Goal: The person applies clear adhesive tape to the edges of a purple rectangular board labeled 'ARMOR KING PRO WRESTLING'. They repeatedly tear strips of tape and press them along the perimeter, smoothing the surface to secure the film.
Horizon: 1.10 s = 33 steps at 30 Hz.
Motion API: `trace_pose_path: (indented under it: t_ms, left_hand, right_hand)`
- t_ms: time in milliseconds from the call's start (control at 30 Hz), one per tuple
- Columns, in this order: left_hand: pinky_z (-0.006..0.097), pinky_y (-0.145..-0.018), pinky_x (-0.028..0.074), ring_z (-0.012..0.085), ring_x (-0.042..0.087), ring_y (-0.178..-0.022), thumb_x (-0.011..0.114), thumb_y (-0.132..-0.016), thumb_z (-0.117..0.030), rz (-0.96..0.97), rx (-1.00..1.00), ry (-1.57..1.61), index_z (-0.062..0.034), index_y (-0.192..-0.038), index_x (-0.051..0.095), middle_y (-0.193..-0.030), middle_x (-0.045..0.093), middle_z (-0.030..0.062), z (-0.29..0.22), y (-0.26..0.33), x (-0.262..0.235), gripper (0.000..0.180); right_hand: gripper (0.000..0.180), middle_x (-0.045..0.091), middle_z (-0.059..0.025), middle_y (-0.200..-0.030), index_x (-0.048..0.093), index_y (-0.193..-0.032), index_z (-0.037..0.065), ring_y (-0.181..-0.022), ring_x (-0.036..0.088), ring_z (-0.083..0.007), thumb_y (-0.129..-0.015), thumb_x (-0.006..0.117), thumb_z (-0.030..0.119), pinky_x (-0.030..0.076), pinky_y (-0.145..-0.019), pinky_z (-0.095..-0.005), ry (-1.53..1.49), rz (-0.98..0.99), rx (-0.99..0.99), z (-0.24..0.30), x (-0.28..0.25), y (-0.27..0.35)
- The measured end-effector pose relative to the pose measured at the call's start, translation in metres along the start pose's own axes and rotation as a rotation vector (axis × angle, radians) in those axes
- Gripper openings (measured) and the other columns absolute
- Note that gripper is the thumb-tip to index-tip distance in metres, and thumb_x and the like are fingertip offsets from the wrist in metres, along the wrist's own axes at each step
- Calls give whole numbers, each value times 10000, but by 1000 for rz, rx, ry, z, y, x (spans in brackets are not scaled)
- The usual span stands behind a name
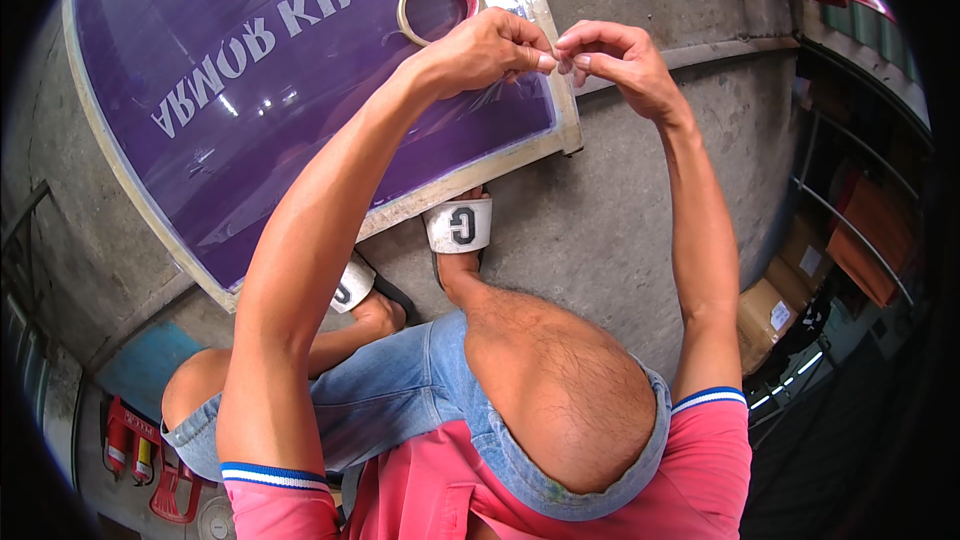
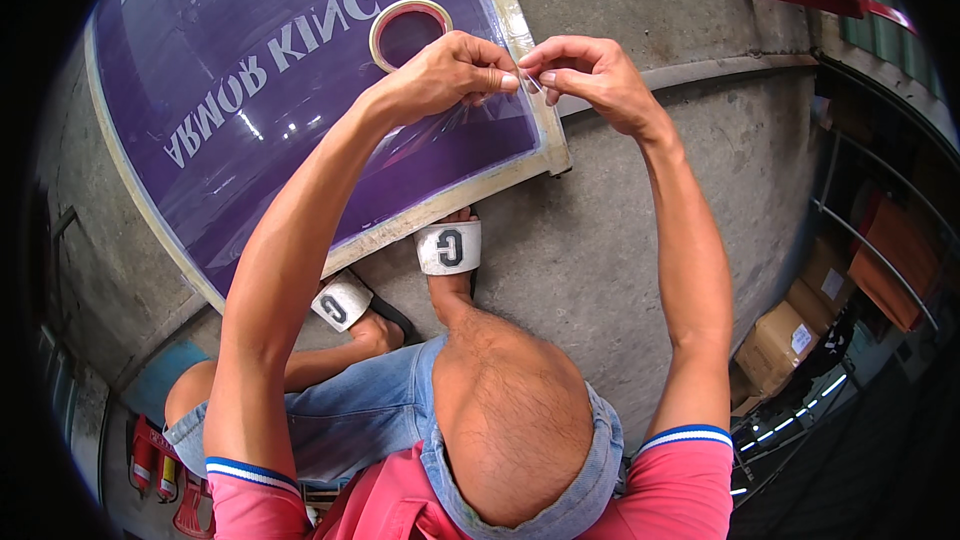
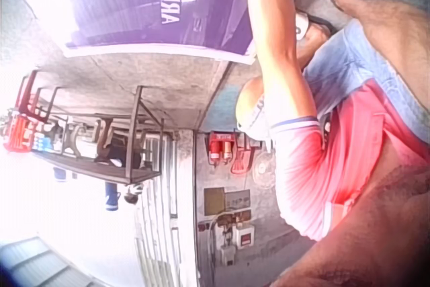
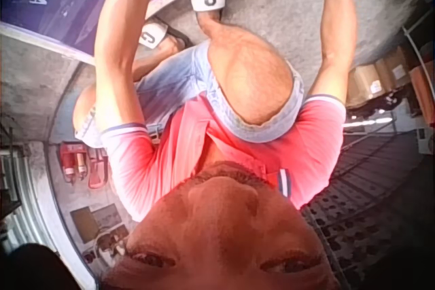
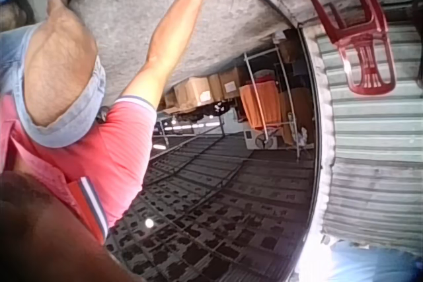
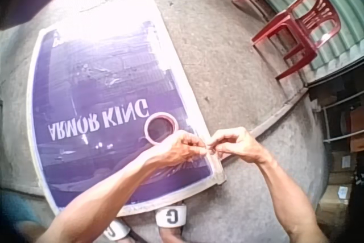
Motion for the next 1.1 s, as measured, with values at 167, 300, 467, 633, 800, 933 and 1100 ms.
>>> trace_pose_path:
  t_ms: [167,300,467,633,800,933,1100]
  left_hand:
    - [236,-596,416,55,478,-632,683,-942,-263,-11,5,40,-48,-903,736,-684,579,-35,-6,3,-3,225]
    - [240,-588,415,60,483,-631,682,-943,-250,30,14,79,-41,-911,743,-686,590,-28,-5,1,-3,220]
    - [249,-570,405,70,478,-619,694,-934,-238,10,-7,114,-30,-927,754,-667,580,-18,-5,1,-5,217]
    - [244,-570,404,66,477,-618,698,-930,-228,14,-12,125,-25,-930,751,-677,596,-16,-1,-1,-6,210]
    - [244,-574,405,65,479,-627,696,-931,-221,27,-5,151,-21,-919,747,-714,633,-9,-5,1,-6,207]
    - [234,-575,398,58,480,-616,684,-939,-230,37,10,160,-36,-893,738,-703,629,-16,-7,1,-4,207]
    - [226,-573,394,55,489,-607,666,-950,-231,37,20,162,-45,-890,737,-728,662,-11,-8,1,-4,207]
  right_hand:
    - [258,705,-92,-983,689,-1113,-11,-878,667,-147,-882,633,93,556,-773,-295,-121,-39,-28,-7,2,-3]
    - [264,702,-102,-993,671,-1121,-29,-885,674,-154,-895,642,105,558,-793,-298,-300,-35,-57,-13,6,-3]
    - [268,698,-131,-991,650,-1127,-47,-891,689,-180,-909,642,109,577,-825,-323,-389,-69,-44,-18,7,-1]
    - [274,694,-144,-998,640,-1133,-55,-887,695,-202,-907,644,100,593,-838,-359,-409,-75,-75,-22,6,-2]
    - [297,671,-131,-999,640,-1168,-32,-892,682,-201,-906,651,108,597,-837,-370,-430,-92,-95,-14,9,-3]
    - [309,661,-122,-998,641,-1181,-20,-909,673,-198,-902,660,110,596,-836,-368,-485,-99,-98,-18,10,-3]
    - [290,666,-119,-1011,646,-1161,-22,-932,667,-191,-896,664,94,588,-837,-361,-545,-66,-120,-22,12,-3]
Point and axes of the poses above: each hand's wrist, its own y-axis away from the middle knuckle, its own x-axis out of the palm, z = x × y, the point moved 10 cm from there along -y, towards the middle knuckle
